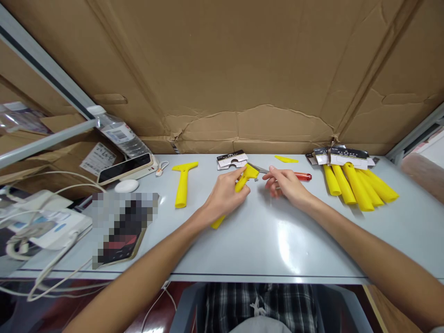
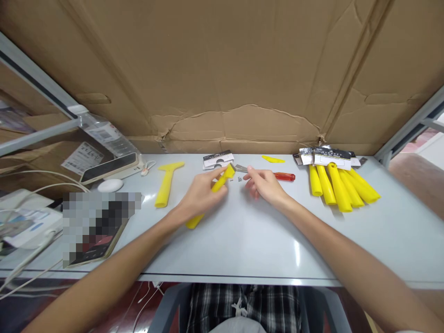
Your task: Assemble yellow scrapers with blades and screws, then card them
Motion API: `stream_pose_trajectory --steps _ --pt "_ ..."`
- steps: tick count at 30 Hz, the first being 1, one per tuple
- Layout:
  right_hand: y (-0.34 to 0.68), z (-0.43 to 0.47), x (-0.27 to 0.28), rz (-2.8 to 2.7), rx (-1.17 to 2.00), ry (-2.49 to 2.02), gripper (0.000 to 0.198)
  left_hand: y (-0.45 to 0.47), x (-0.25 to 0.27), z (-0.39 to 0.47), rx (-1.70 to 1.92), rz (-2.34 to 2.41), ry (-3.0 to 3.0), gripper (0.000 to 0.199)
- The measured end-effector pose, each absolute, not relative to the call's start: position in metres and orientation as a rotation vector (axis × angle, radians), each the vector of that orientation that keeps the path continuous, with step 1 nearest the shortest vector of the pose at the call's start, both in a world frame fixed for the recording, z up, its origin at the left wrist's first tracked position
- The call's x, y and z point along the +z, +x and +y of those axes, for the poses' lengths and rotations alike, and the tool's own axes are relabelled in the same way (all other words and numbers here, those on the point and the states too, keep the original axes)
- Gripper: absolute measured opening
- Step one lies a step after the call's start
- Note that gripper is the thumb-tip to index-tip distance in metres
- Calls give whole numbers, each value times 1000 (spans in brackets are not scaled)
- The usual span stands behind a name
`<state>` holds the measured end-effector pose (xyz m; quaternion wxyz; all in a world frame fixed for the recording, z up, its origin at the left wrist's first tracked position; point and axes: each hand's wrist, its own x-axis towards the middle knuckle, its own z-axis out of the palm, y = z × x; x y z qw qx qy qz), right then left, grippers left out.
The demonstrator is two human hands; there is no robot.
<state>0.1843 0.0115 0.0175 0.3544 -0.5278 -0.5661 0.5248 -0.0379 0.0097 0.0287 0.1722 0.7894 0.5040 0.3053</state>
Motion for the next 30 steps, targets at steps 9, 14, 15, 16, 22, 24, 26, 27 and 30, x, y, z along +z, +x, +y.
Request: stream_pose_trajectory --steps 9,14,15,16,22,24,26,27,30 --pt "199 19 -4 -2265 219 -1597 35 -31 32 13 978 904 1256 38" --pt "191 14 -4 -2370 103 -1665 42 -30 29 16 1038 860 1073 40" --pt "189 14 -4 -2377 85 -1683 42 -30 29 16 1034 856 1064 39" --pt "187 15 -4 -2380 70 -1702 42 -30 29 16 1026 850 1060 39" --pt "175 23 -5 -2384 -11 -1740 44 -26 29 11 989 866 1092 32" --pt "173 25 -6 -2403 -35 -1724 46 -24 29 10 980 893 1105 32" --pt "174 26 -7 -2415 -37 -1713 46 -23 29 10 969 925 1103 32" --pt "174 27 -8 -2413 -30 -1710 46 -22 28 11 967 941 1098 32" --pt "178 28 -10 -2379 21 -1697 43 -22 26 12 961 985 1092 27"
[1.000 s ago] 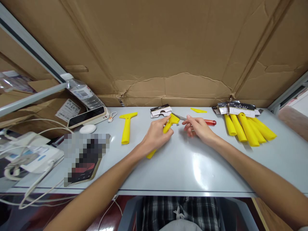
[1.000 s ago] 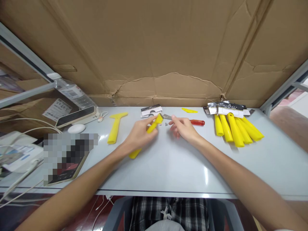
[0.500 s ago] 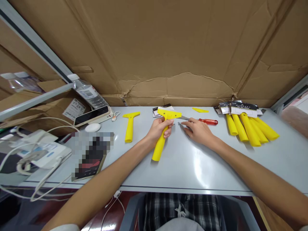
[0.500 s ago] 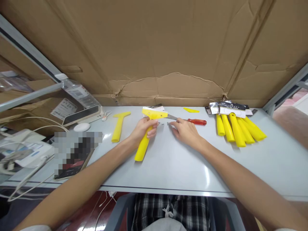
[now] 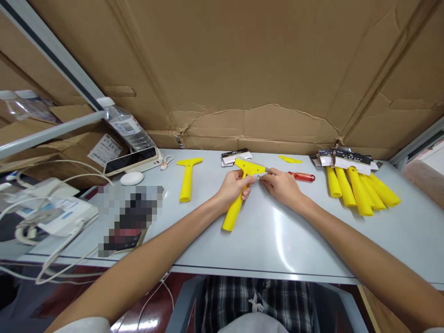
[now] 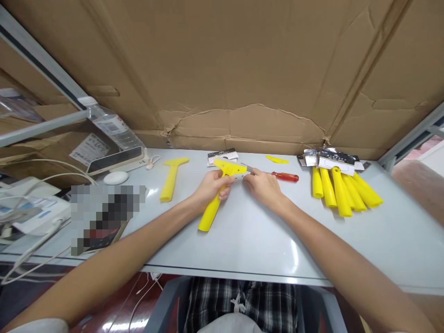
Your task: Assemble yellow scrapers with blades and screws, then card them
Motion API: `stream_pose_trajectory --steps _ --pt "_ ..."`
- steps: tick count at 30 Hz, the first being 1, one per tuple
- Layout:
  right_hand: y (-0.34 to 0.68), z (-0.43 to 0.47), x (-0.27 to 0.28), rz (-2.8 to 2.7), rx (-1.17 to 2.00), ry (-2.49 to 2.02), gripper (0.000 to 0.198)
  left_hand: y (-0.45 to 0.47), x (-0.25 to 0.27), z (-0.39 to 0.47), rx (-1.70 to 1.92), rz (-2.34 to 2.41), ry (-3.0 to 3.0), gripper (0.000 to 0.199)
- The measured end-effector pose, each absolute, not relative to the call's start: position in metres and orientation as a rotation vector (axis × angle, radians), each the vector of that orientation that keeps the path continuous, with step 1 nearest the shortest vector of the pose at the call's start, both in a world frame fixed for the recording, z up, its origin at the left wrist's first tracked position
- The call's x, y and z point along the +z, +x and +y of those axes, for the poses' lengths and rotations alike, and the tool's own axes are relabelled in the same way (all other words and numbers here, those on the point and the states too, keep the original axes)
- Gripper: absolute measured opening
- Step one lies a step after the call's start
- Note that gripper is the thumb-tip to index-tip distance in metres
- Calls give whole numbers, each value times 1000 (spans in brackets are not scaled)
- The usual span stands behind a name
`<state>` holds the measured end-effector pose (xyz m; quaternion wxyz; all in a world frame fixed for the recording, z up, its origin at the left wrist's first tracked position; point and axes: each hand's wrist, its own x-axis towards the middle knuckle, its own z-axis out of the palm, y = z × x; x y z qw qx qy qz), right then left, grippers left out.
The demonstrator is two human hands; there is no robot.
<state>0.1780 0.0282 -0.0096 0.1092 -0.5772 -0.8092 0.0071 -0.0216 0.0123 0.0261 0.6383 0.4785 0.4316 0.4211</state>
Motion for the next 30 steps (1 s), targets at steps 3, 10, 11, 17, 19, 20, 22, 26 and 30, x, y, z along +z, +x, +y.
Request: stream_pose_trajectory --steps 3,10,11,17,19,20,22,26,30 --pt "181 30 -10 -2333 92 -1659 39 -21 24 14 970 1007 1082 25" --pt "183 29 -9 -2250 160 -1636 33 -20 20 15 945 989 1071 25" --pt "183 29 -9 -2245 166 -1631 32 -21 20 15 941 989 1078 24" --pt "187 28 -11 -2229 213 -1591 30 -22 22 14 936 1008 1088 22" --pt "188 29 -13 -2216 211 -1570 29 -22 24 13 935 1016 1086 20" --pt "188 29 -15 -2208 213 -1551 28 -21 24 12 935 1021 1089 19" --pt "190 30 -17 -2183 227 -1507 28 -21 24 12 937 1029 1093 17" --pt "194 31 -19 -2123 280 -1422 28 -20 20 13 943 1046 1075 17" --pt "198 32 -21 -2115 313 -1360 32 -21 15 16 930 1046 1082 19"
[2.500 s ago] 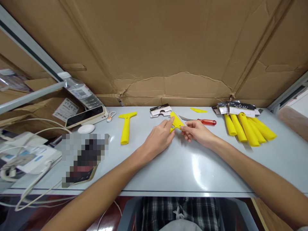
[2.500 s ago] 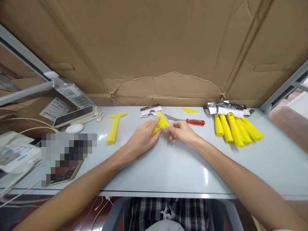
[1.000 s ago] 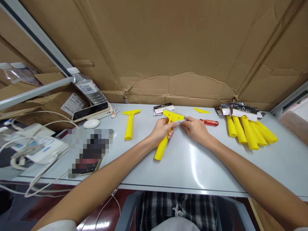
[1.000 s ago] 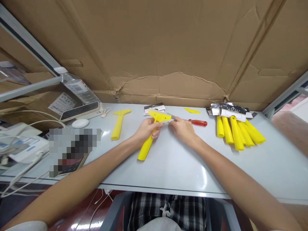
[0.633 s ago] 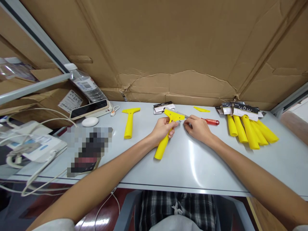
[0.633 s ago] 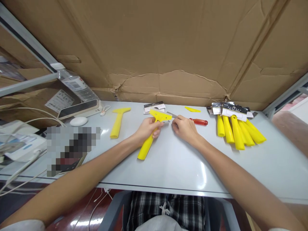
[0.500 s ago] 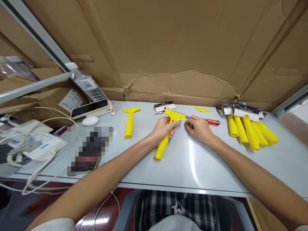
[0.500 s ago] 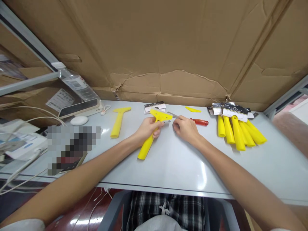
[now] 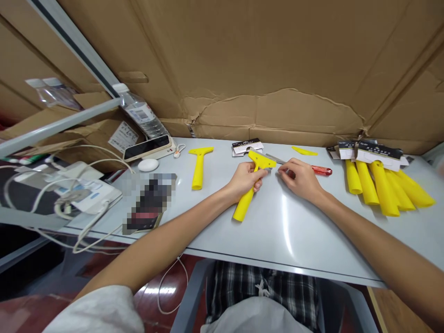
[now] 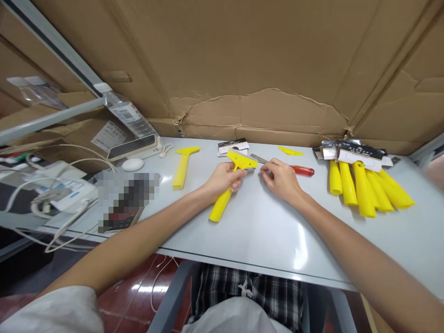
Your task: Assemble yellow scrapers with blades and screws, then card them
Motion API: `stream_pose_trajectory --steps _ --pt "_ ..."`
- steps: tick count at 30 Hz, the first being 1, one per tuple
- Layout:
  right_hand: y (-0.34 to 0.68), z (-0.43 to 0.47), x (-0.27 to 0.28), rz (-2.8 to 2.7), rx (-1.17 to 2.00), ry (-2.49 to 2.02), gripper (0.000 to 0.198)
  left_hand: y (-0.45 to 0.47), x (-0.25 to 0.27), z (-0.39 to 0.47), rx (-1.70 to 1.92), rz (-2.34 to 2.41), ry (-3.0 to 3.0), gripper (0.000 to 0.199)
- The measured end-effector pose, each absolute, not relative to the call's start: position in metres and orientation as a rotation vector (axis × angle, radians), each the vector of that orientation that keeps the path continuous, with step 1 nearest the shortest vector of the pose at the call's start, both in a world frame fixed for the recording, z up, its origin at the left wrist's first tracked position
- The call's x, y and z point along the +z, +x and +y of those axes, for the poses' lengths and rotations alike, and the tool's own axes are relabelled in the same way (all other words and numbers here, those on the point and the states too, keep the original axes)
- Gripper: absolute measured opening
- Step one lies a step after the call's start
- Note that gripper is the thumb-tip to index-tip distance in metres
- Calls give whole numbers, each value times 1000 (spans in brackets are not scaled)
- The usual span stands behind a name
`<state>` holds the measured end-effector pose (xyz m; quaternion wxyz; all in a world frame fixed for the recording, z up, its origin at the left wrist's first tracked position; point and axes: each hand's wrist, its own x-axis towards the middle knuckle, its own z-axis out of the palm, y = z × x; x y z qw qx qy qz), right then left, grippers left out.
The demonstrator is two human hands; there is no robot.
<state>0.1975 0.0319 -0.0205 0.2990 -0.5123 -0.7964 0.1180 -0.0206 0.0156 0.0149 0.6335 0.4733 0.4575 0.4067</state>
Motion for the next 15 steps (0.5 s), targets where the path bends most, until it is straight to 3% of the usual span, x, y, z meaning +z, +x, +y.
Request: stream_pose_trajectory --steps 15 --pt "198 32 -20 -2077 368 -1292 32 -23 9 16 899 1040 1132 22"
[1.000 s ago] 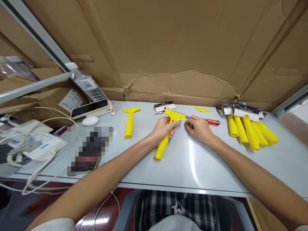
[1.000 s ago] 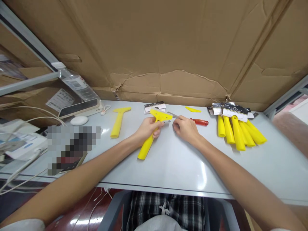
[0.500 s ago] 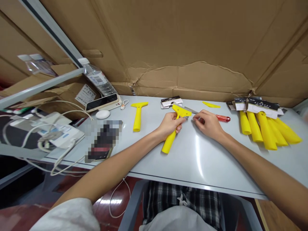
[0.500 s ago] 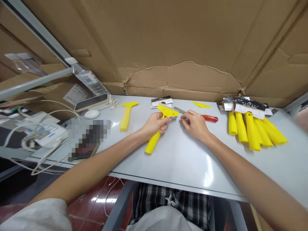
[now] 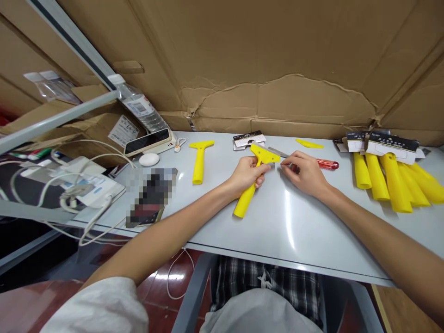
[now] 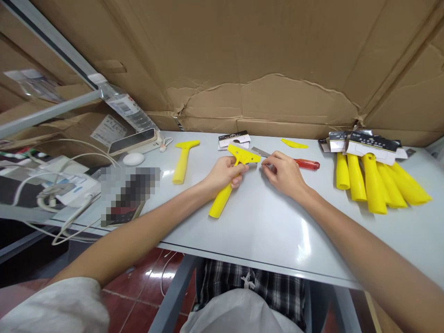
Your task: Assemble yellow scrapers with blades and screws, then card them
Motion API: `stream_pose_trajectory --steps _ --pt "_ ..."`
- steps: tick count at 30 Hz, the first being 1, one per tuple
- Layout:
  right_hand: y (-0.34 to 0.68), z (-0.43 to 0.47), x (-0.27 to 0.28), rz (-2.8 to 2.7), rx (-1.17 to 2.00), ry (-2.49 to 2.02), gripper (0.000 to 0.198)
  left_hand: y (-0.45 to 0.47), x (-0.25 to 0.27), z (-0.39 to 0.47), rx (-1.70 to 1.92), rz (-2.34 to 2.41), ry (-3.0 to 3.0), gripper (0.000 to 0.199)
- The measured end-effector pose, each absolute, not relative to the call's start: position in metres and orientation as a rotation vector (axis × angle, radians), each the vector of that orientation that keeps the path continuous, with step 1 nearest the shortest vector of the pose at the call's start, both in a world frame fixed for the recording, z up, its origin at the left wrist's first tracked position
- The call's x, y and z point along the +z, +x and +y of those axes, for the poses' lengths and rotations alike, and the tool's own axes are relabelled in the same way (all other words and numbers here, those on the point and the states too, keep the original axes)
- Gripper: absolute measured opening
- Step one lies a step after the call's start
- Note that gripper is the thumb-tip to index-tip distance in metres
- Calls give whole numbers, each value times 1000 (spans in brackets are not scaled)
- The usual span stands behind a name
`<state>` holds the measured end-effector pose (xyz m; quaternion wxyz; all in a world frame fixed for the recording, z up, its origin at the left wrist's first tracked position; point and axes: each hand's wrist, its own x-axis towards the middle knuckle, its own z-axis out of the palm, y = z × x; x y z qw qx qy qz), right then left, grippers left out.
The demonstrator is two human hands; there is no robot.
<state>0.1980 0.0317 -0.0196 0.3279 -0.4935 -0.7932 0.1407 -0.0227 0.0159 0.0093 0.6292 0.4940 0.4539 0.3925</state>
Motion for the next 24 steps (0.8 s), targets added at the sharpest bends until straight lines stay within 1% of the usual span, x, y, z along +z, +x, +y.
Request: stream_pose_trajectory --steps 5,10,13,18,24 --pt "194 28 -8 -1894 547 -1277 38 -22 11 14 873 1044 1142 23" --pt "187 22 2 -1605 897 -1234 56 -21 15 10 846 1061 1156 20" --pt "184 19 6 -1496 1063 -1219 66 -20 14 8 832 1041 1170 22" --pt "183 18 8 -1460 1149 -1185 74 -19 11 5 815 994 1195 24" --pt "183 20 5 -1465 1184 -1171 76 -18 11 4 825 982 1196 23"
